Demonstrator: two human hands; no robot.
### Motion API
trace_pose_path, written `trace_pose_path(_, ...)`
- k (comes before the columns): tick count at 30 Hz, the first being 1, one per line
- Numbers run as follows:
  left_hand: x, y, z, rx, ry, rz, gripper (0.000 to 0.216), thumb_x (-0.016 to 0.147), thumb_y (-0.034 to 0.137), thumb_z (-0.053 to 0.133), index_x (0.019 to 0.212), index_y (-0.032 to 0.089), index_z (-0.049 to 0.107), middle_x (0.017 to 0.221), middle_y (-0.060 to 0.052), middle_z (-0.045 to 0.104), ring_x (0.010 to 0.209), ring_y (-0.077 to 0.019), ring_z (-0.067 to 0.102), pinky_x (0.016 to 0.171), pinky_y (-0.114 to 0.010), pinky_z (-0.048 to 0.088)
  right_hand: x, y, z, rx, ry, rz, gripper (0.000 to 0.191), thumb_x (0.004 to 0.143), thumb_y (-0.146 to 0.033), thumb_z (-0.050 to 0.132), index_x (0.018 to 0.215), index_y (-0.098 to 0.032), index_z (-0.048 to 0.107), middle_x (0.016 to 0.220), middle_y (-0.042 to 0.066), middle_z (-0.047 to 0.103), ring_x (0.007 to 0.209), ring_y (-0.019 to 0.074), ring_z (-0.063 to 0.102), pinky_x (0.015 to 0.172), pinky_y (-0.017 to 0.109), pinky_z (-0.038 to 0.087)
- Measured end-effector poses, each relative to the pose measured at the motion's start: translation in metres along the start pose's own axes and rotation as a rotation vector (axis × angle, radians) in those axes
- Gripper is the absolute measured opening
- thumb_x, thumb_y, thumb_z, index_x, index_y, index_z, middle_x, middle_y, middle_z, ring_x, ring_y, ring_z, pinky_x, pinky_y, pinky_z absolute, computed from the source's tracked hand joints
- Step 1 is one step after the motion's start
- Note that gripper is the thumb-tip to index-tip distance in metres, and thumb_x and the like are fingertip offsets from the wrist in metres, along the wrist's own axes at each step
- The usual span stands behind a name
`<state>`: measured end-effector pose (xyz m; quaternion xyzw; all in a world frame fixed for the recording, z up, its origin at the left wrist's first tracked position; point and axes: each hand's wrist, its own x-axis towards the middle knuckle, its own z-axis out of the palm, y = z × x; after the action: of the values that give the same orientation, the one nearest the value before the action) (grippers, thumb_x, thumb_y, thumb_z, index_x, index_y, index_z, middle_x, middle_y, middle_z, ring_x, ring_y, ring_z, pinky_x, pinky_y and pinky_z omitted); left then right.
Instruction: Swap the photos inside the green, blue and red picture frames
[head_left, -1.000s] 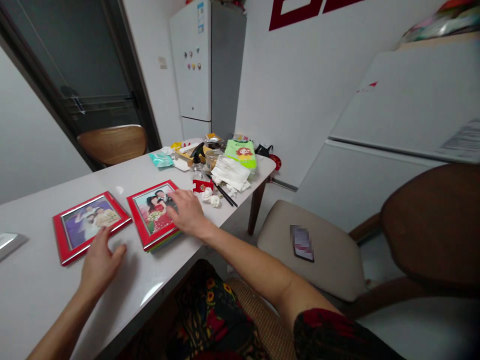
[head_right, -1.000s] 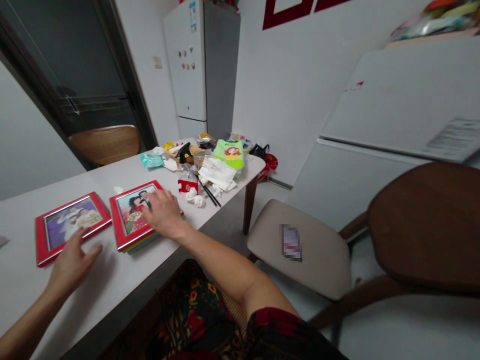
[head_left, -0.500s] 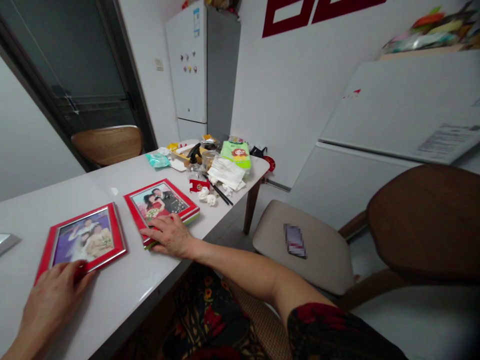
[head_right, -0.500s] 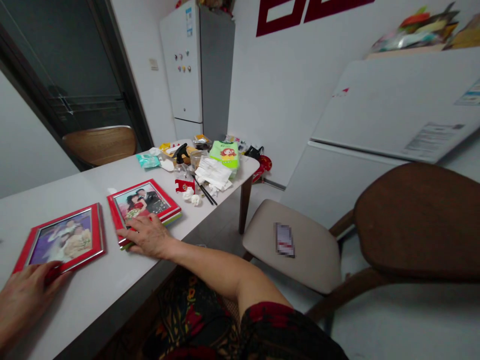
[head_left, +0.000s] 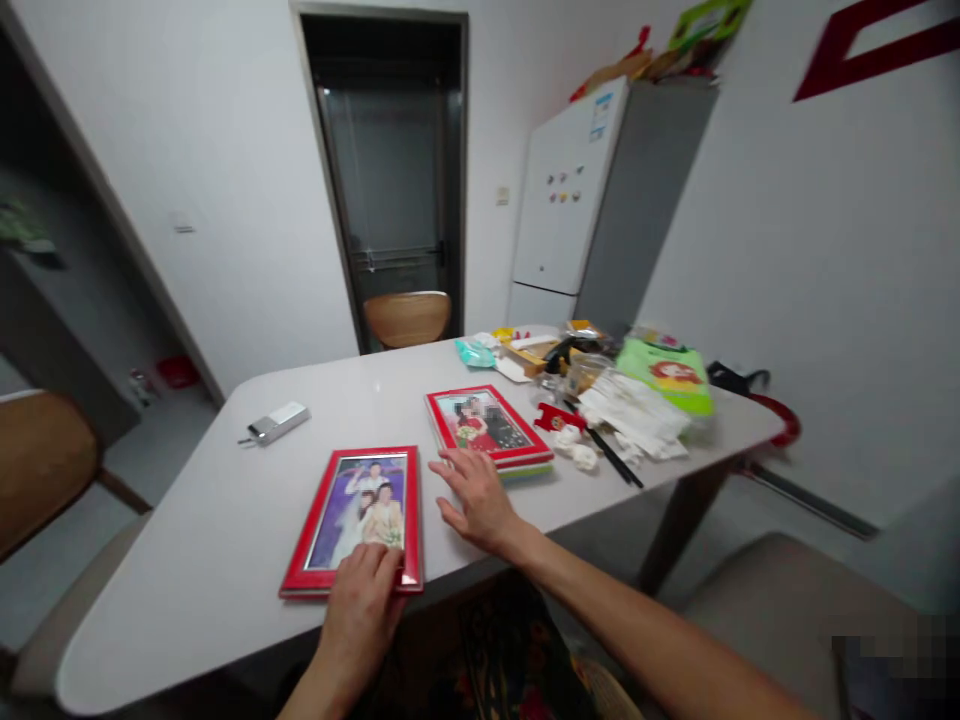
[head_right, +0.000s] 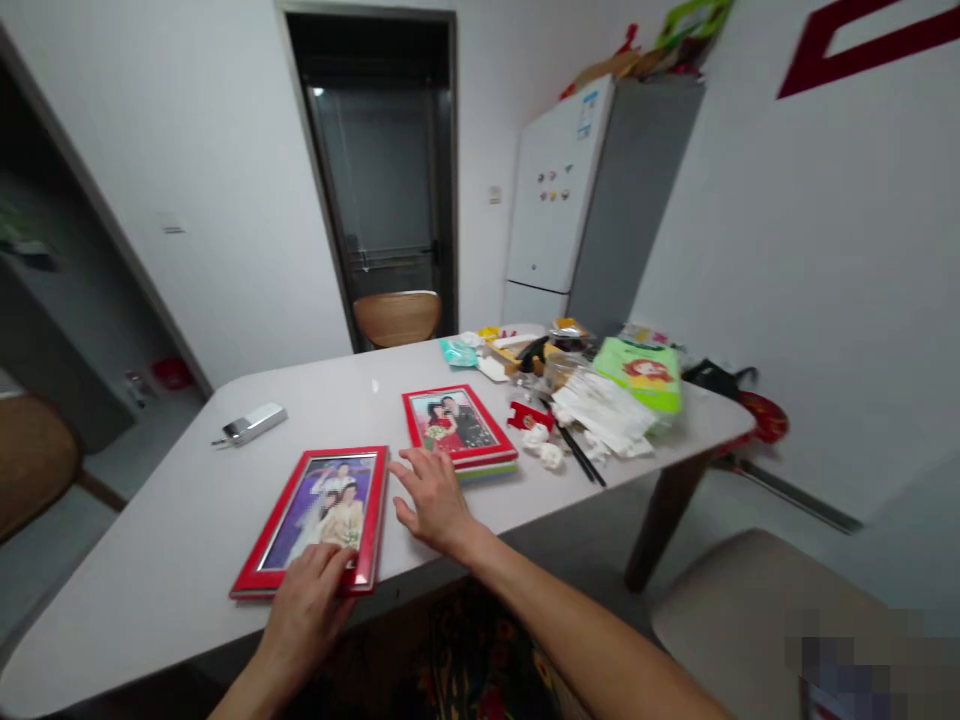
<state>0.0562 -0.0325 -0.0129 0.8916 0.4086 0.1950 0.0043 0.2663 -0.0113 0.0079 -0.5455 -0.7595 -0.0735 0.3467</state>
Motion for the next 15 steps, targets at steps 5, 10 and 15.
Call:
trace_pose_path(5,0.008,-0.001,-0.031,-0.190,0.185,-0.046,0.037,0.070,0.013,0.049,0.107,0.021,0.048,0.099,-0.006,0.053,0.092,-0.0222,0.047,0.081,-0.038,0.040,0.010,-0.039,0.002,0.371,0.108,0.041,0.036,0.075,-0.024,0.046,0.111,-0.024,0.049,0.112,0.006,0.051,0.104,0.0199,0.043,0.090,0.037,0.031)
trace_pose_path(10,0.011,-0.010,-0.074,-0.601,0.570,-0.396,0.041,0.077,0.023,0.045,0.117,0.022,0.038,0.106,-0.006,0.050,0.095,-0.0184,0.050,0.083,-0.034,0.041,0.030,-0.061,0.024,0.660,0.019,0.349,0.038,0.077,-0.031,0.042,0.113,-0.019,0.047,0.108,0.009,0.053,0.089,0.0179,0.053,0.073,0.033,0.044)
trace_pose_path(15,-0.001,-0.025,-0.068,-0.993,0.622,-0.629,0.049,0.070,0.031,0.054,0.116,0.019,0.039,0.111,-0.006,0.053,0.097,-0.0178,0.053,0.083,-0.028,0.042,0.033,-0.073,0.048,0.602,-0.117,0.280,0.039,0.075,-0.031,0.045,0.112,-0.019,0.048,0.109,0.009,0.053,0.095,0.0176,0.050,0.081,0.033,0.041)
